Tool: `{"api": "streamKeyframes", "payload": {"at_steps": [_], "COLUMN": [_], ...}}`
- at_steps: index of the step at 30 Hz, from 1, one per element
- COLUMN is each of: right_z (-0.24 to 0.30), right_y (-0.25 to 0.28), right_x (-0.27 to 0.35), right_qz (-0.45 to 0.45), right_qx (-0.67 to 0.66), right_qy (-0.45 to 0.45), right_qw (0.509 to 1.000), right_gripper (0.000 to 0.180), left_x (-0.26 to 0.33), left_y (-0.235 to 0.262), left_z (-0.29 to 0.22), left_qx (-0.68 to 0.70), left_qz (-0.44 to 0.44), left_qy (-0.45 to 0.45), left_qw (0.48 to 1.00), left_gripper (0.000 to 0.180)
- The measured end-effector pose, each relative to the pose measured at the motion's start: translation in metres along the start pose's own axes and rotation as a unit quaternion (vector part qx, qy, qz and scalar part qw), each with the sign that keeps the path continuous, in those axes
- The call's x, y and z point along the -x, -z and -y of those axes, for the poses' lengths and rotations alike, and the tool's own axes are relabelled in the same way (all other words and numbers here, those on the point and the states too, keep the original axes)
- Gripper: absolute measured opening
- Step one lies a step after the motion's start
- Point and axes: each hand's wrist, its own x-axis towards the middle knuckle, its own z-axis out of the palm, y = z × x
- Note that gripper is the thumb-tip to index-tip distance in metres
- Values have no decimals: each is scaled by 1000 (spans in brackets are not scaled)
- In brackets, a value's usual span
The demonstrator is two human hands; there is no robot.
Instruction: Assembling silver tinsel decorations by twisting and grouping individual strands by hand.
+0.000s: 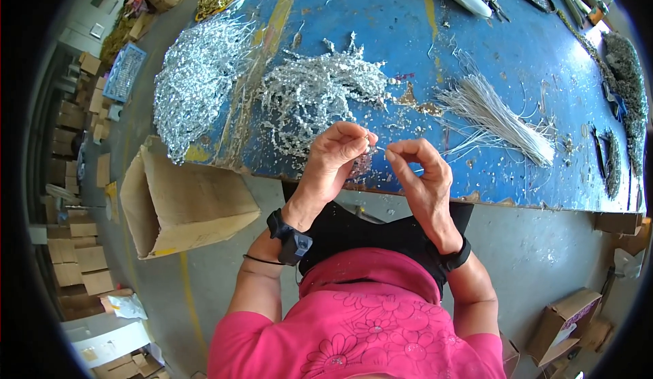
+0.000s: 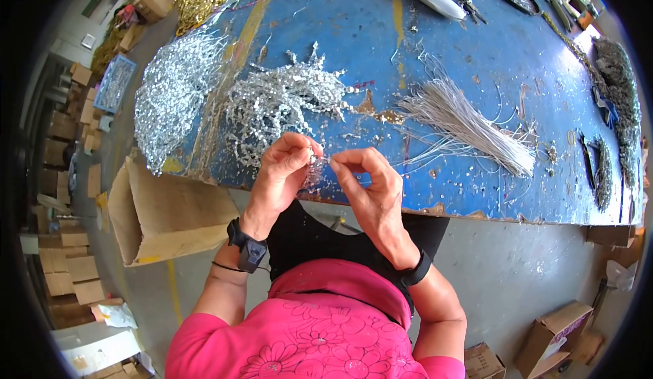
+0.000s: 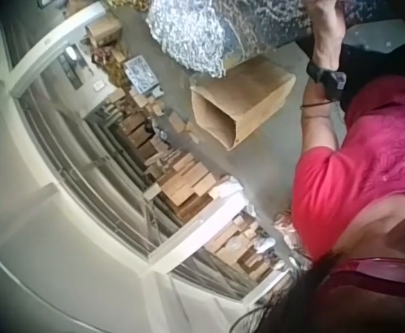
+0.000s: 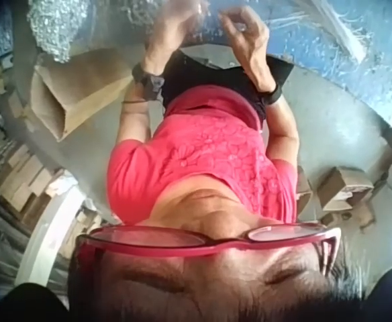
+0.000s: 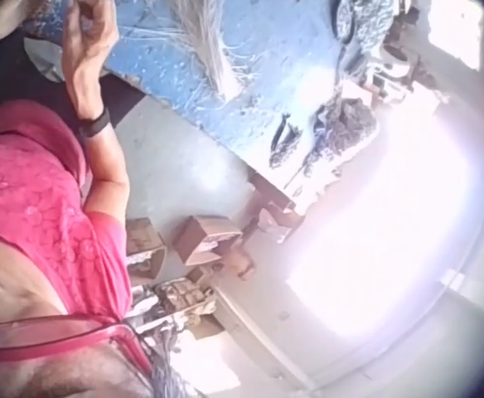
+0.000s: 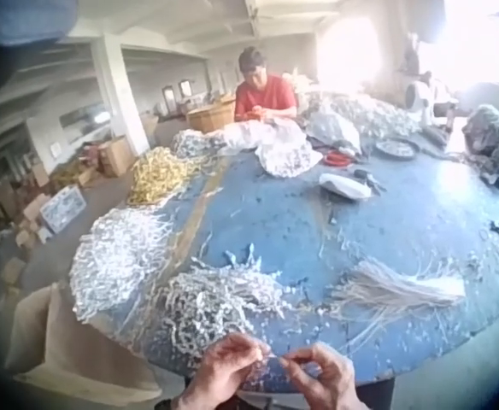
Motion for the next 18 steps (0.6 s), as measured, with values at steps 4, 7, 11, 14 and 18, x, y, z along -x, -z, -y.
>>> {"api": "streamKeyframes", "payload": {"at_steps": [4, 7, 11, 14, 18], "right_z": [0, 3, 2, 1, 2], "right_y": [-4, -8, -11, -8, -5], "right_x": [-3, -4, -5, -6, -8], "right_qz": [-11, -13, -11, -12, -4], "right_qx": [-40, -51, -39, -19, 21], "right_qy": [-31, -33, 14, 37, 72], "right_qw": [999, 998, 999, 999, 997], "right_gripper": [8, 8, 9, 10, 12], "left_x": [-2, -2, 0, 1, 1], "left_y": [0, 1, -2, -4, -8], "left_z": [1, 3, 2, 2, 1], "left_qx": [24, 26, -8, -35, -70], "left_qz": [-1, 17, 7, 0, -13], "left_qy": [11, 1, -10, -4, -12], "left_qw": [1000, 1000, 1000, 999, 997], "left_gripper": [15, 18, 18, 18, 18]}}
